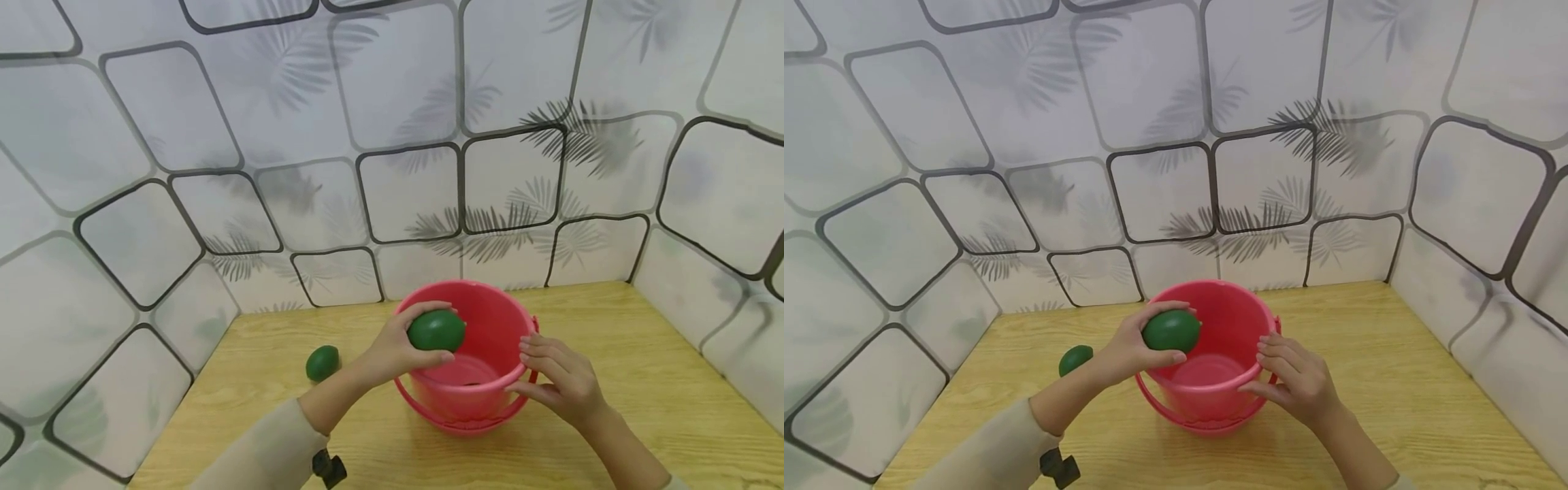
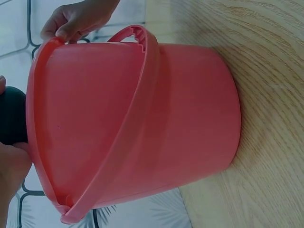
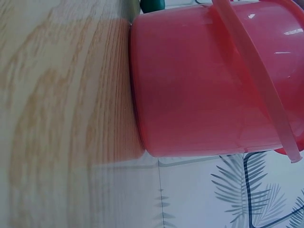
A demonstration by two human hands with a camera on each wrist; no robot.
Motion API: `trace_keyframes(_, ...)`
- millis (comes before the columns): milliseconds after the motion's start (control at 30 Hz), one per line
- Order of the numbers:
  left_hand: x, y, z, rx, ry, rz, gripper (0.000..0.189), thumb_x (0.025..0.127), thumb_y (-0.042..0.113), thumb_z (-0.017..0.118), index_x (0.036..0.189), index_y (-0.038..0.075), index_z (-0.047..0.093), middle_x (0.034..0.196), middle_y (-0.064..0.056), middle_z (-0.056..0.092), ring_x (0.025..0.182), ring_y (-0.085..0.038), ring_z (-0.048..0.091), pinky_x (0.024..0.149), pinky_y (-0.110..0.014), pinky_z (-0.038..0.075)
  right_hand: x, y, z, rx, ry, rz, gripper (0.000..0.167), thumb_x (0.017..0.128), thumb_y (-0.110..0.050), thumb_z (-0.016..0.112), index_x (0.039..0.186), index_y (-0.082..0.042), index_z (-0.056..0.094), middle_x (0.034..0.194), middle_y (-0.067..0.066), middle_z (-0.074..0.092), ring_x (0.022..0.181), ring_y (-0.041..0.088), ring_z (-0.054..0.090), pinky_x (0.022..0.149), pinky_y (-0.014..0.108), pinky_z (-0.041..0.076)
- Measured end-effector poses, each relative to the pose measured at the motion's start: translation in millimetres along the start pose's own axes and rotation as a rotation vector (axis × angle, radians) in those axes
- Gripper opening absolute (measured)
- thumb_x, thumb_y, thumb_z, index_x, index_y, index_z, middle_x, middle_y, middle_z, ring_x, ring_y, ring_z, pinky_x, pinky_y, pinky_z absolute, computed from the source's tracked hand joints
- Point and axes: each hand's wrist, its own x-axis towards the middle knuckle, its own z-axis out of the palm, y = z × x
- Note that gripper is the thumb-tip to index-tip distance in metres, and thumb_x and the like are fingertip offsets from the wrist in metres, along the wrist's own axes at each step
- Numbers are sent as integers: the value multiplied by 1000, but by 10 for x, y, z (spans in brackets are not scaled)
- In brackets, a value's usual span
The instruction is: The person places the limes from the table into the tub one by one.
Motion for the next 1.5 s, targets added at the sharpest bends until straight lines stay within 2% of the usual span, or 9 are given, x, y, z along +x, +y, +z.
trace_keyframes(267, 86, -3, 33, 23, 28, -3, 61, 80, 13, 76, 134, 19, 50, 135, 1, 47, 109, -23, 55, 83, -33, 53, -3, -4, -10, -8, -10, 9, 46, 79, -36, 72, 66, 8, 65, 66, 21, 65, 71, 28, 66, 91, 25, 48)
trace_keyframes(567, 157, -11, 47, 79, 57, -19, 59, 79, 15, 77, 131, 25, 52, 134, 1, 46, 108, -21, 55, 82, -31, 53, -4, -16, -4, -5, -18, 14, 46, 79, -36, 72, 65, 8, 65, 66, 22, 65, 74, 27, 67, 91, 25, 48)
trace_keyframes(900, 184, -58, 26, 80, 58, -2, 59, 80, 12, 76, 133, 17, 51, 135, 1, 45, 110, -22, 54, 83, -31, 54, -11, -44, 0, -9, -29, 22, 47, 80, -37, 71, 65, 7, 66, 67, 21, 66, 72, 27, 67, 91, 24, 48)
trace_keyframes(1133, 242, -75, 26, 123, 85, 13, 59, 78, 15, 78, 131, 20, 53, 133, 1, 48, 108, -21, 55, 82, -30, 53, -10, -53, 4, -9, -16, 18, 47, 79, -37, 71, 65, 8, 65, 67, 21, 66, 72, 27, 67, 91, 25, 48)
trace_keyframes(1500, 344, -76, 24, 87, 88, 1, 66, 77, 16, 79, 136, 21, 50, 130, 0, 52, 106, -20, 57, 82, -31, 53, 4, -57, 0, -8, -20, 20, 47, 79, -36, 72, 70, 10, 67, 67, 21, 66, 71, 28, 66, 91, 23, 48)
